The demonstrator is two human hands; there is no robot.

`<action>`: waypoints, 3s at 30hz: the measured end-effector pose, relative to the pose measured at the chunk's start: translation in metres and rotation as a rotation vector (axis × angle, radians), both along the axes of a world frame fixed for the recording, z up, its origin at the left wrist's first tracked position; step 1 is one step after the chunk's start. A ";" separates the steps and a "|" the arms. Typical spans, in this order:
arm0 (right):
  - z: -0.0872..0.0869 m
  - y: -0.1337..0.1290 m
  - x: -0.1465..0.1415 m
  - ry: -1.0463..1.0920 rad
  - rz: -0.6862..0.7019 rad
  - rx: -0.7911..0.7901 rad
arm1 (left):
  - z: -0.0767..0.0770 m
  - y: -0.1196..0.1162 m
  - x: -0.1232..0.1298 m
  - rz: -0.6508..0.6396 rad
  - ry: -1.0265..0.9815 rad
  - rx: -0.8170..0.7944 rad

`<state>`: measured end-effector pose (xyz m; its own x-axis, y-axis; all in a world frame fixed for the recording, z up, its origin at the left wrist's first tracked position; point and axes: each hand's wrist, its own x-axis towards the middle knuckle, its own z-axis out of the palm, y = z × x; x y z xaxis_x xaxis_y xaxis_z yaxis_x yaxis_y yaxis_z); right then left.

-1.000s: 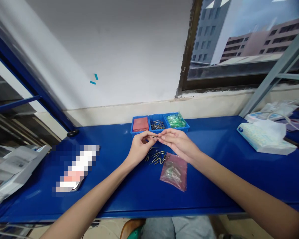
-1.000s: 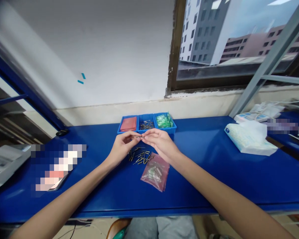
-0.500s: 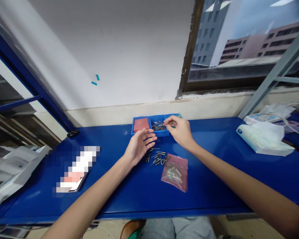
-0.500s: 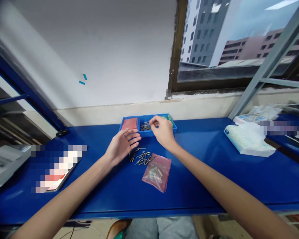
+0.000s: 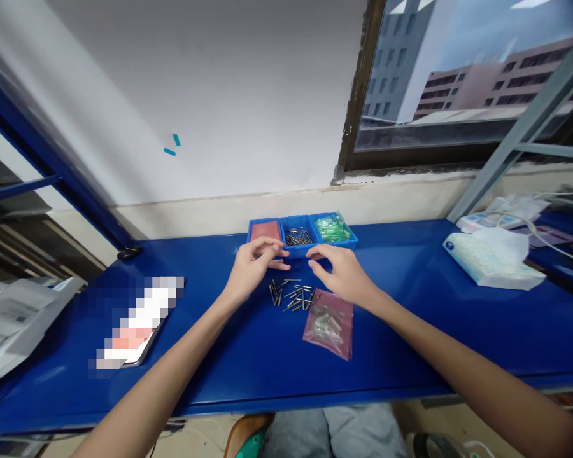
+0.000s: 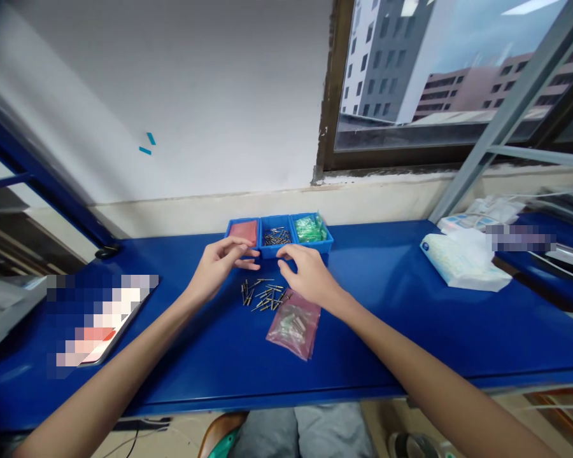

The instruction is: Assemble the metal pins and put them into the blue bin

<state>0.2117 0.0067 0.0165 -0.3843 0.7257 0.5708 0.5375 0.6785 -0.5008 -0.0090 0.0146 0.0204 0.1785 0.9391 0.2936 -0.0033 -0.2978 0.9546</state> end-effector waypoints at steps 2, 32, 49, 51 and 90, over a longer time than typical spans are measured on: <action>-0.003 0.001 -0.002 0.058 0.009 -0.091 | -0.002 0.000 -0.001 0.000 -0.004 0.009; -0.015 0.014 -0.006 0.468 0.125 -0.630 | -0.027 -0.002 0.001 -0.021 0.991 0.467; -0.007 0.003 -0.013 0.951 0.260 -0.919 | -0.030 -0.004 0.010 0.030 0.777 0.458; -0.006 0.002 -0.013 0.975 0.286 -0.942 | -0.029 -0.005 0.011 0.048 0.720 0.442; -0.013 0.002 -0.013 0.353 0.037 -0.424 | -0.011 -0.013 0.016 0.103 0.289 0.236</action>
<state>0.1992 0.0086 0.0033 -0.2521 0.9098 0.3298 0.2674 0.3930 -0.8798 0.0067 0.0013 0.0098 0.1935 0.8691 0.4553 0.2974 -0.4942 0.8169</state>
